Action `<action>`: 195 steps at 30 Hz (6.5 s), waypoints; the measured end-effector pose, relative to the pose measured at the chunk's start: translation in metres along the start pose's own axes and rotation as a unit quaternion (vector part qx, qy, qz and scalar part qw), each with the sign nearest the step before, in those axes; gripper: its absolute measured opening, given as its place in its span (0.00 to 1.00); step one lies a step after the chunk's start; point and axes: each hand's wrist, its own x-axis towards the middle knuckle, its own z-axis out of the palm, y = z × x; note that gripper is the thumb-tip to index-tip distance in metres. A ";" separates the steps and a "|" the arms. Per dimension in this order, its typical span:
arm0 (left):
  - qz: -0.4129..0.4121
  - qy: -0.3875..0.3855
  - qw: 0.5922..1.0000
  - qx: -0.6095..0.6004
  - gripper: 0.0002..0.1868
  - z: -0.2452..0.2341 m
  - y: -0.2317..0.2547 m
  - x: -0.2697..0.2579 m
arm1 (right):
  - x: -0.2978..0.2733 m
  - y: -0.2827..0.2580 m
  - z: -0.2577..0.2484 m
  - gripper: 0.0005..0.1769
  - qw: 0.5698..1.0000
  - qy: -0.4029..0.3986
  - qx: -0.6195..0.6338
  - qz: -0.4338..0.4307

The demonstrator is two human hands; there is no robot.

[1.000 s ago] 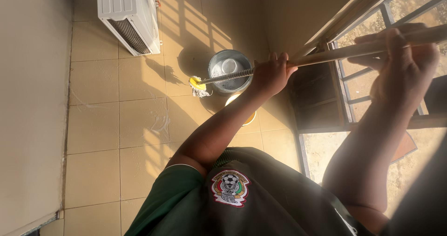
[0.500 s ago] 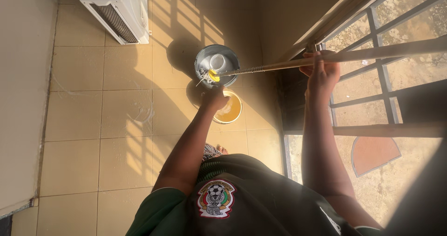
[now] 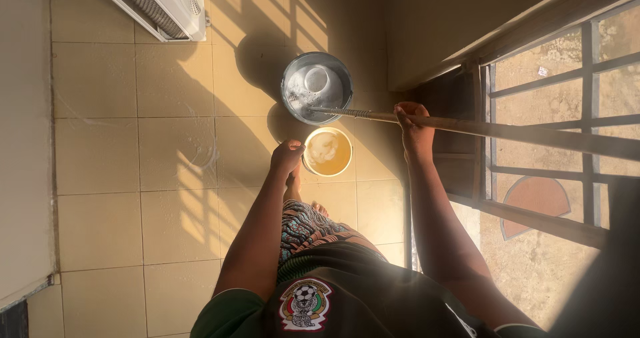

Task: The person dips a mop into a bucket of soapy water, wrings it out by hand, and mops the tiled floor of a balcony, moving around an air conditioning unit.

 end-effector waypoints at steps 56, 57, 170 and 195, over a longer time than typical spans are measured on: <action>-0.168 0.008 0.896 -0.411 0.15 0.037 -0.081 0.202 | 0.203 0.405 0.305 0.38 0.791 -0.347 -0.417 0.285; -0.170 0.014 0.896 -0.410 0.15 0.038 -0.083 0.204 | 0.210 0.405 0.308 0.40 0.790 -0.346 -0.417 0.286; 0.039 -0.038 0.811 -0.582 0.09 0.205 0.057 0.228 | 0.265 0.207 0.268 0.35 0.883 -0.359 -0.265 0.149; -0.109 0.089 0.969 -0.204 0.20 0.173 0.074 0.227 | 0.253 0.234 0.279 0.16 0.923 -0.196 -0.319 0.085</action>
